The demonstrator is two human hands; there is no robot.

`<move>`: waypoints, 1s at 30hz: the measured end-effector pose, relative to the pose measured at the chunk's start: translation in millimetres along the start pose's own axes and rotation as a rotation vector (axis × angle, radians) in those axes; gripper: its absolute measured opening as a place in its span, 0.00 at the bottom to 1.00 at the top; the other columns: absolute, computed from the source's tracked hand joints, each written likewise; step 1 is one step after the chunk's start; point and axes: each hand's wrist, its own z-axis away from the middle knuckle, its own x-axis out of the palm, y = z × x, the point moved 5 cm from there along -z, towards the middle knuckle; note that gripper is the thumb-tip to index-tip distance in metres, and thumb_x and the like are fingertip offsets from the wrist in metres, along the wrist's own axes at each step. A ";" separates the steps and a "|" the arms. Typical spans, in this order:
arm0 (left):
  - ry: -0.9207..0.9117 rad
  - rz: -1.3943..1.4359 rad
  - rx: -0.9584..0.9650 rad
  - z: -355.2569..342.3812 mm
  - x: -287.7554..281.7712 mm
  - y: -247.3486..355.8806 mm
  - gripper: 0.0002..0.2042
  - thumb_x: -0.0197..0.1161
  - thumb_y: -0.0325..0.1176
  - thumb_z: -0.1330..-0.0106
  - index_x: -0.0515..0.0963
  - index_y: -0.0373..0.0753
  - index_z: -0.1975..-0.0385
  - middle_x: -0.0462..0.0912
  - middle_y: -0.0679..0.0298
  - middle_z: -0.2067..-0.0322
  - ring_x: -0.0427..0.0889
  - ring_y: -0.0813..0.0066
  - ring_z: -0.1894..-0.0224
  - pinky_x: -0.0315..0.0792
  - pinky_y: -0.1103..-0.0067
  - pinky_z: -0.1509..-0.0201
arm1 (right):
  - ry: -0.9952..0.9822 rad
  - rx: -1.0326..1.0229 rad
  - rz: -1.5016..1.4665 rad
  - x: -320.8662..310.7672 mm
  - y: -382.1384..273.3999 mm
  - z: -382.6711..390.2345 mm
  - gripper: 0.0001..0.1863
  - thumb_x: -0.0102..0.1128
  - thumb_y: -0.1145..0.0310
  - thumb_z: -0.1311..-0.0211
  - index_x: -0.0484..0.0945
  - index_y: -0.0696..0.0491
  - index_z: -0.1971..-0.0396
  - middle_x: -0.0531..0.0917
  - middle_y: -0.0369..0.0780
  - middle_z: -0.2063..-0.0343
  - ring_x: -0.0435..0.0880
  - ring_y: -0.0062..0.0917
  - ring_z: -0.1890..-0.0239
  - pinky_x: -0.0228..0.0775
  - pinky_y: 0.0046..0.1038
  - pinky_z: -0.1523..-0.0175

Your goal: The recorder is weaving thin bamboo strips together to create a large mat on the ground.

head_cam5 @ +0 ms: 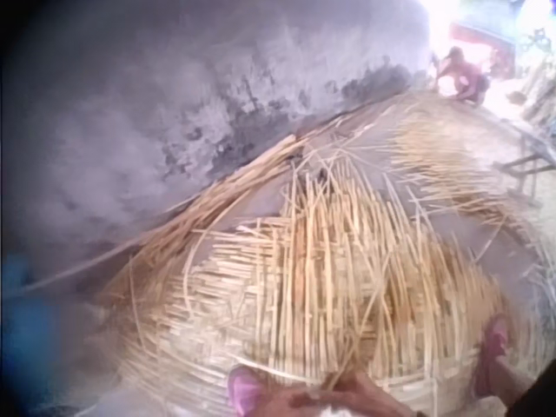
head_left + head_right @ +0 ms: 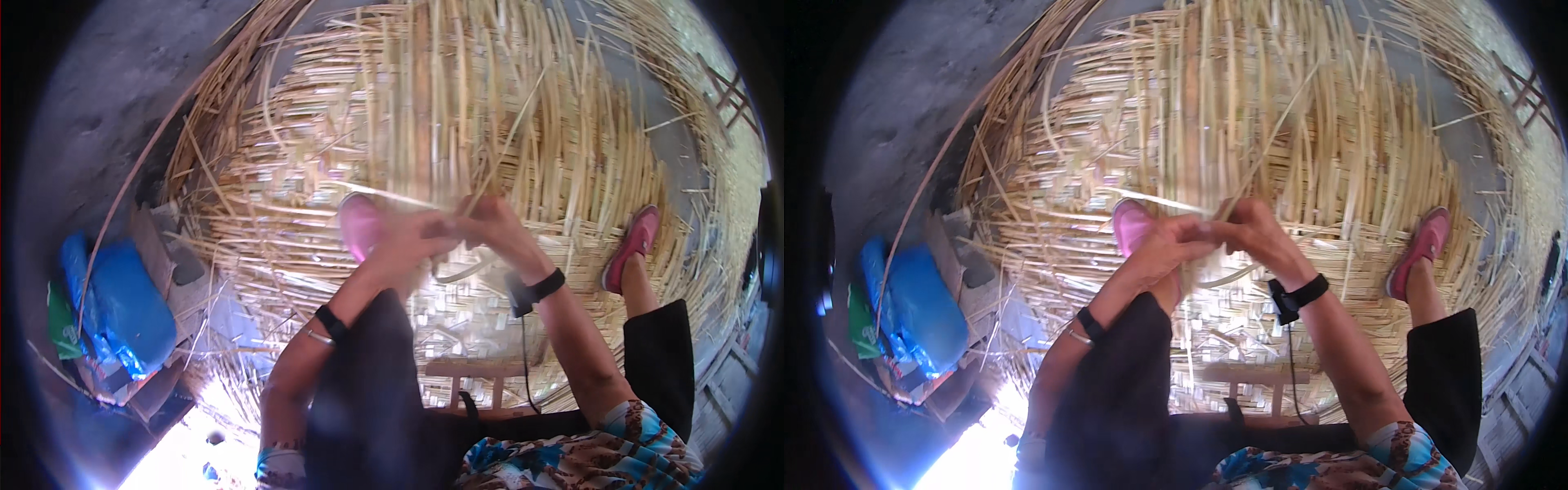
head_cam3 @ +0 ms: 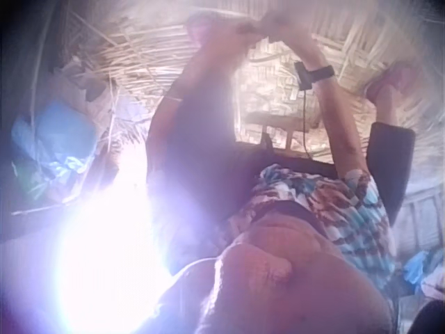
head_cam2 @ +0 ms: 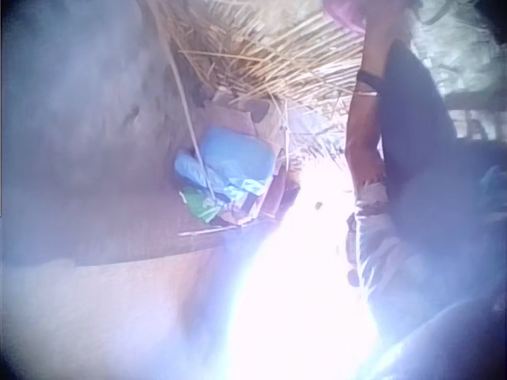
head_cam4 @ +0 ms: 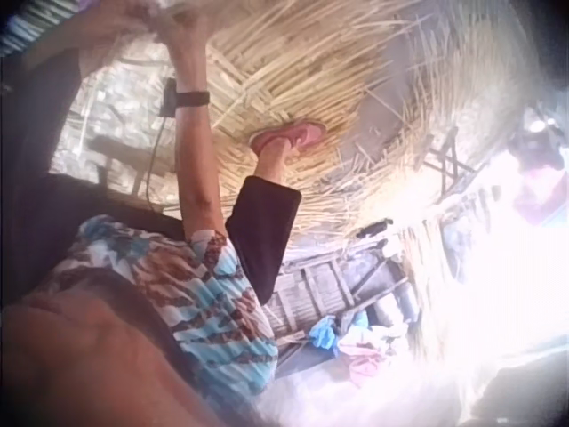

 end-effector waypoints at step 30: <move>0.066 0.254 -0.062 6.7 -8.8 0.3 0.05 0.63 0.29 0.36 0.74 0.38 0.68 0.77 0.70 0.75 0.74 0.85 0.73 0.69 0.88 0.65 | 0.240 -0.185 -0.400 -48.0 10.9 -16.2 0.10 0.61 0.67 0.39 0.80 0.57 0.64 0.84 0.38 0.73 0.80 0.17 0.74 0.73 0.19 0.67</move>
